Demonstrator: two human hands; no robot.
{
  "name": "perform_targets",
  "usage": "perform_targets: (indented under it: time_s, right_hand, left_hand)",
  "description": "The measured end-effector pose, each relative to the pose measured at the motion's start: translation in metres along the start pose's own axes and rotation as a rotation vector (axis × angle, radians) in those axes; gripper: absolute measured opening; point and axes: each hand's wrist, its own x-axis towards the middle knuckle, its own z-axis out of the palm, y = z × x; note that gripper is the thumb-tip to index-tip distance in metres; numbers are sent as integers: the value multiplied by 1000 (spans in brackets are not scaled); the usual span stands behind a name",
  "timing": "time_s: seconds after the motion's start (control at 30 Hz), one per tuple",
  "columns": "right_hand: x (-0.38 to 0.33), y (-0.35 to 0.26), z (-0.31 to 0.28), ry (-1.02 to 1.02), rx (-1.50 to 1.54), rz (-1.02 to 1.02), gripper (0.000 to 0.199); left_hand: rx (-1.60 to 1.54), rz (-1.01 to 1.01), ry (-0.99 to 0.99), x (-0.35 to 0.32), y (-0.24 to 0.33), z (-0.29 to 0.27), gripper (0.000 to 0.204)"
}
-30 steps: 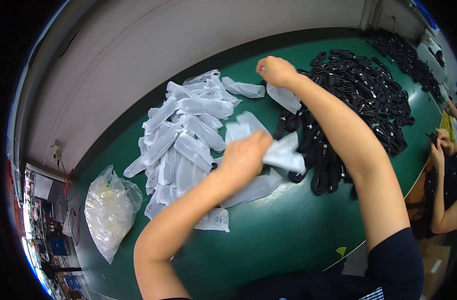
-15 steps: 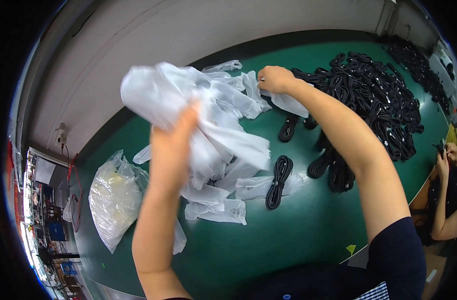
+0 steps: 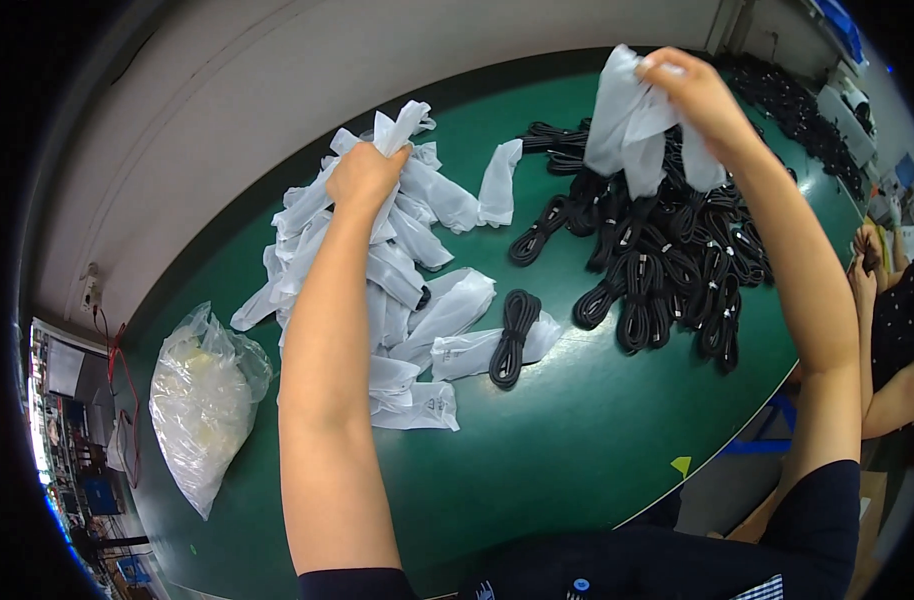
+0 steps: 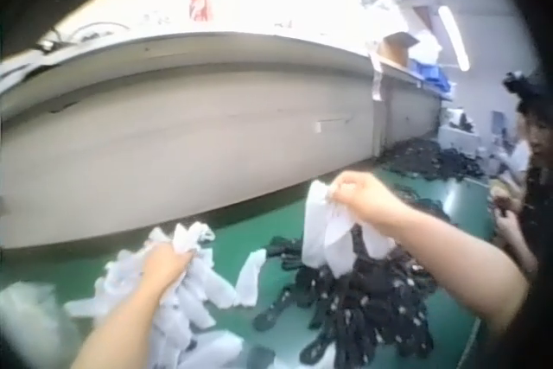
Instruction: Unpacking bundled black cables from white protective sleeves and organizing them on a factory workbench.
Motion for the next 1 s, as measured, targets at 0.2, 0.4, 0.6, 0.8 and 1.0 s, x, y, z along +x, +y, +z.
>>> perform_targets:
  time_s: [0.2,0.4,0.6,0.8,1.0]
  right_hand:
    - [24,1,-14,12,-125,-16,32]
    - [56,29,102,-264,-789,295,61]
    - [34,63,174,-272,-793,329,47]
    - [64,73,137,-195,-528,-61,33]
    - [10,-12,43,-33,-51,76,25]
  left_hand:
    - [-60,156,25,7,-8,23,38]
    - [-765,215,-68,-58,22,-52,41]
    - [-960,478,109,-126,12,-135,18]
    - [-1153,420,35,-148,-22,-154,17]
    - [-705,420,-332,-177,-9,-111,25]
